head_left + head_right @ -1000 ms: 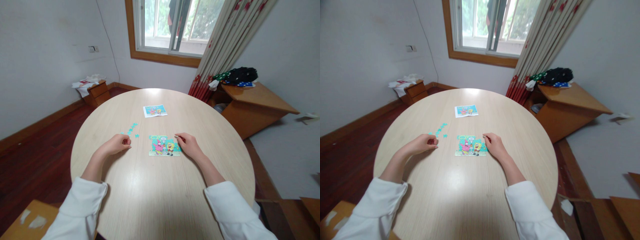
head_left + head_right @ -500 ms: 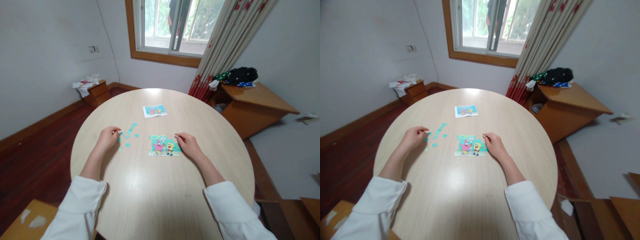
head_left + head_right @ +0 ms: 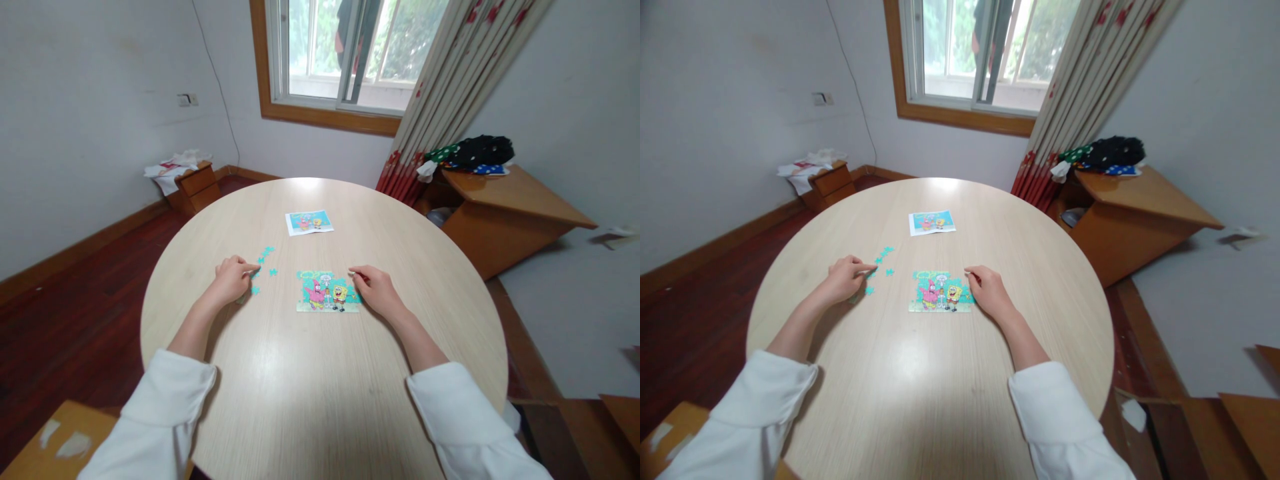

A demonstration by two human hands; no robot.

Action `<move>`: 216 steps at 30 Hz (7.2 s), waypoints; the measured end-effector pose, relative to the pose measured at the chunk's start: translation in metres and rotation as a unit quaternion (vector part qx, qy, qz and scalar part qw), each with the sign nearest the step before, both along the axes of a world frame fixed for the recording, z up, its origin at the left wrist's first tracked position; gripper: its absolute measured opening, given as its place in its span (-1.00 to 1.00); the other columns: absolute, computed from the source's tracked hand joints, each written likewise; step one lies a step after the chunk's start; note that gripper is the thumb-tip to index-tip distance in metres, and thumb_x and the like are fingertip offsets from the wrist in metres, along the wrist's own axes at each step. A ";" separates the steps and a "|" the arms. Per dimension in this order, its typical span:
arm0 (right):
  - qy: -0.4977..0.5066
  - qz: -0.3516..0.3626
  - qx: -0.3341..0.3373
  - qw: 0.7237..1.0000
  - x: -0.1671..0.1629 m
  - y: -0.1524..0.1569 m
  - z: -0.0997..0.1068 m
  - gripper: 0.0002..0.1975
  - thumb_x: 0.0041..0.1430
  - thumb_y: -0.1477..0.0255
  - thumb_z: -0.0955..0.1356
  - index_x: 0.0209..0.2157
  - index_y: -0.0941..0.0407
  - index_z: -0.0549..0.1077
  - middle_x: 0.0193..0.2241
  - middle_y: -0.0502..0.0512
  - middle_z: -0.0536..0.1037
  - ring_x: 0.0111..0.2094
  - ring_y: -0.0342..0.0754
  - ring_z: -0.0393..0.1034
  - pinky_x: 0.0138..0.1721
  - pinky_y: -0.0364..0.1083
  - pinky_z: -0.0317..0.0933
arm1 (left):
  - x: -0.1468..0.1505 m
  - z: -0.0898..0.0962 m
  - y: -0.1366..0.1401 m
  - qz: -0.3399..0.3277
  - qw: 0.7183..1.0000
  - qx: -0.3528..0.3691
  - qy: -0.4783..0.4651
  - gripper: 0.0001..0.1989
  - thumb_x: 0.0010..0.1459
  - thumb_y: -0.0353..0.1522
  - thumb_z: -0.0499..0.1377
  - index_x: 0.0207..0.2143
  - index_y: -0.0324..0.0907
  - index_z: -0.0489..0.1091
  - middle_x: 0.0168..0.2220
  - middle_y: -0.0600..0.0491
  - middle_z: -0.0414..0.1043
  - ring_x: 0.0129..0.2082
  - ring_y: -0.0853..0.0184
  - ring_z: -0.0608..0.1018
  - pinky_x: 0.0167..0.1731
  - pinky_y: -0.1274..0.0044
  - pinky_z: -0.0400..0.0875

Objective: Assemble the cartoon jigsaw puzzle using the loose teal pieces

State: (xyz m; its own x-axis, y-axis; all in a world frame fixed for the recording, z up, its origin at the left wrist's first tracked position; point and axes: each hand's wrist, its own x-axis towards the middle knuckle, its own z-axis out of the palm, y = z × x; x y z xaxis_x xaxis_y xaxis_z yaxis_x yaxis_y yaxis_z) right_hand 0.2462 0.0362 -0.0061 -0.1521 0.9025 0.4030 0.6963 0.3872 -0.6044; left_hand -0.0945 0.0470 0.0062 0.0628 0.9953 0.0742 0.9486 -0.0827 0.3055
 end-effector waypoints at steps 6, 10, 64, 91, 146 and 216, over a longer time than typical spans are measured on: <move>-0.005 -0.002 -0.005 1.000 -0.001 0.000 0.001 -0.76 0.13 0.48 0.24 -0.27 0.14 0.53 -0.29 0.17 0.60 -0.30 -0.04 0.48 -0.21 -0.05 0.34 | 0.004 0.002 0.000 0.001 0.999 0.028 -0.023 -0.63 0.13 -0.42 -0.04 -0.15 -0.10 0.52 -0.17 -0.10 0.38 -0.10 0.12 0.38 -0.10 0.29 0.20; -0.008 -0.004 -0.010 1.000 -0.003 -0.001 0.001 -0.76 0.14 0.46 0.24 -0.28 0.15 0.54 -0.29 0.18 0.60 -0.28 -0.03 0.48 -0.19 -0.05 0.34 | 0.012 0.000 0.003 0.021 0.997 0.067 -0.009 -0.63 0.18 -0.34 -0.03 -0.07 -0.10 0.47 -0.09 -0.13 0.36 -0.07 0.08 0.35 -0.11 0.26 0.19; 0.028 -0.010 -0.023 0.999 -0.003 -0.002 0.006 -0.76 0.12 0.46 0.26 -0.27 0.15 0.55 -0.28 0.18 0.60 -0.27 -0.02 0.47 -0.17 -0.03 0.32 | 0.042 0.010 0.008 0.021 0.938 0.030 -0.343 -0.81 -0.09 -0.29 0.15 -0.40 -0.20 0.42 -0.40 0.01 0.50 -0.34 0.26 0.49 -0.24 0.44 0.31; 0.390 0.136 -0.257 0.874 -0.043 -0.026 0.021 -0.70 -0.16 0.34 0.48 -0.32 0.16 0.54 -0.50 0.00 0.51 -0.47 -0.18 0.37 -0.39 -0.14 0.23 | 0.139 0.017 -0.049 -0.016 0.747 -0.134 -0.651 -0.73 -0.26 -0.32 0.37 -0.54 -0.24 0.35 -0.59 0.08 0.47 -0.55 0.40 0.51 -0.46 0.57 0.33; 0.266 0.156 -0.428 0.850 0.043 -0.015 0.030 -0.78 -0.19 0.47 0.44 -0.39 0.23 0.52 -0.60 0.03 0.51 -0.51 -0.18 0.35 -0.42 -0.15 0.17 | 0.144 -0.005 -0.098 -0.351 0.935 0.043 0.020 -0.53 0.28 -0.24 -0.12 0.14 -0.29 0.21 0.19 -0.22 0.21 0.20 0.09 0.24 0.19 0.17 0.00; 0.227 0.136 -0.173 0.949 -0.032 -0.027 0.010 -0.79 0.02 0.40 0.36 -0.28 0.20 0.52 -0.42 0.08 0.52 -0.41 -0.14 0.37 -0.31 -0.10 0.27 | 0.084 0.019 -0.023 -0.024 0.894 -0.131 -0.428 -0.90 -0.21 -0.37 0.19 -0.56 -0.24 0.43 -0.60 0.08 0.42 -0.57 0.39 0.40 -0.50 0.55 0.22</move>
State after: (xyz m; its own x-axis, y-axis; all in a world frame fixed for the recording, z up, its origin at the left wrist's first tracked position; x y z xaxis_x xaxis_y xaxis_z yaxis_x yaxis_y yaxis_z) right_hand 0.2142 0.0087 0.0037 -0.2800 0.9449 0.1693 0.2363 0.2388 -0.9419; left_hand -0.0108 0.0239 0.0252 0.1378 0.9832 -0.1197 0.3550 0.0638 0.9327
